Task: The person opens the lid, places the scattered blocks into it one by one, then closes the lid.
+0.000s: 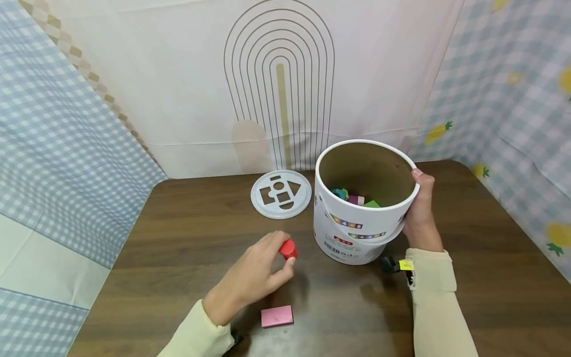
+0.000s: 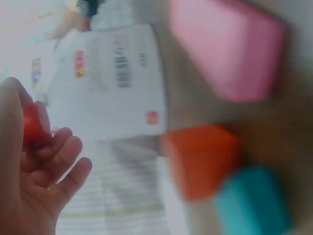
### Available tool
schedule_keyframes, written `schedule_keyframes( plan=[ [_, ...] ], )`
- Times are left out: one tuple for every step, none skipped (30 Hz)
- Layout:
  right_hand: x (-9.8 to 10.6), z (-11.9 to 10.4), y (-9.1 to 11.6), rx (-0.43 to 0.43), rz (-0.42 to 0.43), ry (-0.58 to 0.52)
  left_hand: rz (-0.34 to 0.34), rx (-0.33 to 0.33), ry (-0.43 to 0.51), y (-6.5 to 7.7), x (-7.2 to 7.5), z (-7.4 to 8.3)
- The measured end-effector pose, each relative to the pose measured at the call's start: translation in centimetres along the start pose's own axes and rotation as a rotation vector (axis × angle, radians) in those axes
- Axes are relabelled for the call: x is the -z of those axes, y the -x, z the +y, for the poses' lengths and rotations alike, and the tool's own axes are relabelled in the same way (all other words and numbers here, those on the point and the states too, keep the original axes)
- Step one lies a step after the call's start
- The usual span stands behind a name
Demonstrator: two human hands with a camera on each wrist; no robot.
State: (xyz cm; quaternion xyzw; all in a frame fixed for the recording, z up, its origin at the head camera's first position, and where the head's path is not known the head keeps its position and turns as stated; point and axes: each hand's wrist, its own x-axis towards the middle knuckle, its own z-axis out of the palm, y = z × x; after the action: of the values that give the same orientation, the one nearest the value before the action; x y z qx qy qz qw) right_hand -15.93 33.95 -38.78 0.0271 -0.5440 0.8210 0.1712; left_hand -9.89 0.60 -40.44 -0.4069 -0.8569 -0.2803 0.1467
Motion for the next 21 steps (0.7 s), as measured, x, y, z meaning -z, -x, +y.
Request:
schedule_keyframes(
  plan=[
    [0.0, 0.0, 0.0, -0.001, 0.001, -0.002, 0.011, -0.017, 0.005, -0.7, 0.2, 0.3],
    [0.0, 0.0, 0.0, -0.001, 0.001, 0.0, 0.018, -0.035, 0.013, -1.3, 0.3, 0.6],
    [0.0, 0.0, 0.0, -0.002, 0.002, 0.0, 0.026, -0.056, 0.02, -2.1, 0.5, 1.0],
    [0.0, -0.1, 0.0, -0.003, 0.004, 0.001, 0.033, -0.078, 0.026, -2.8, 0.6, 1.4],
    [0.0, -0.1, 0.0, -0.004, 0.004, 0.002, 0.042, -0.103, 0.033, -3.6, 0.8, 1.8],
    [-0.1, -0.1, 0.0, -0.004, 0.007, 0.007, 0.049, -0.128, 0.042, -4.4, 1.0, 2.2],
    [-0.1, -0.1, 0.1, -0.003, 0.005, 0.006, 0.055, -0.15, 0.052, -5.2, 1.1, 2.6],
    [-0.1, -0.1, 0.1, -0.003, 0.004, 0.005, 0.063, -0.171, 0.059, -6.0, 1.3, 3.0],
    [-0.1, -0.1, 0.1, -0.004, 0.001, 0.0, 0.072, -0.19, 0.057, -6.9, 1.5, 3.4],
    [-0.1, -0.2, 0.1, -0.003, 0.001, -0.003, 0.078, -0.208, 0.058, -7.8, 1.6, 3.8],
    [-0.1, -0.2, 0.1, -0.004, -0.002, -0.009, 0.082, -0.224, 0.056, -8.7, 1.7, 4.2],
    [-0.1, -0.2, 0.1, -0.006, -0.003, -0.019, 0.082, -0.236, 0.051, -9.5, 1.7, 4.6],
    [-0.1, -0.2, 0.1, -0.007, -0.004, -0.028, 0.08, -0.241, 0.046, -10.4, 1.7, 5.0],
    [-0.1, -0.2, 0.1, -0.009, -0.005, -0.036, 0.077, -0.245, 0.043, -11.3, 1.7, 5.3],
    [0.0, -0.2, 0.1, -0.009, -0.008, -0.039, 0.071, -0.244, 0.045, -12.1, 1.7, 5.6],
    [0.0, -0.2, 0.1, -0.009, -0.009, -0.046, 0.062, -0.239, 0.054, -12.9, 1.7, 5.8],
    [0.0, -0.2, 0.1, -0.009, -0.011, -0.051, 0.041, -0.222, 0.068, -13.6, 1.7, 6.0],
    [0.0, -0.2, 0.1, -0.008, -0.014, -0.056, 0.014, -0.201, 0.091, -14.2, 1.7, 6.1],
    [0.0, -0.2, 0.1, -0.005, -0.015, -0.051, -0.019, -0.176, 0.12, -14.9, 1.6, 6.2],
    [0.0, -0.2, 0.0, -0.004, -0.017, -0.043, -0.057, -0.149, 0.138, -15.5, 1.6, 6.2],
    [0.0, -0.2, 0.0, -0.003, -0.016, -0.036, -0.104, -0.112, 0.138, -16.1, 1.6, 6.2]
  ],
)
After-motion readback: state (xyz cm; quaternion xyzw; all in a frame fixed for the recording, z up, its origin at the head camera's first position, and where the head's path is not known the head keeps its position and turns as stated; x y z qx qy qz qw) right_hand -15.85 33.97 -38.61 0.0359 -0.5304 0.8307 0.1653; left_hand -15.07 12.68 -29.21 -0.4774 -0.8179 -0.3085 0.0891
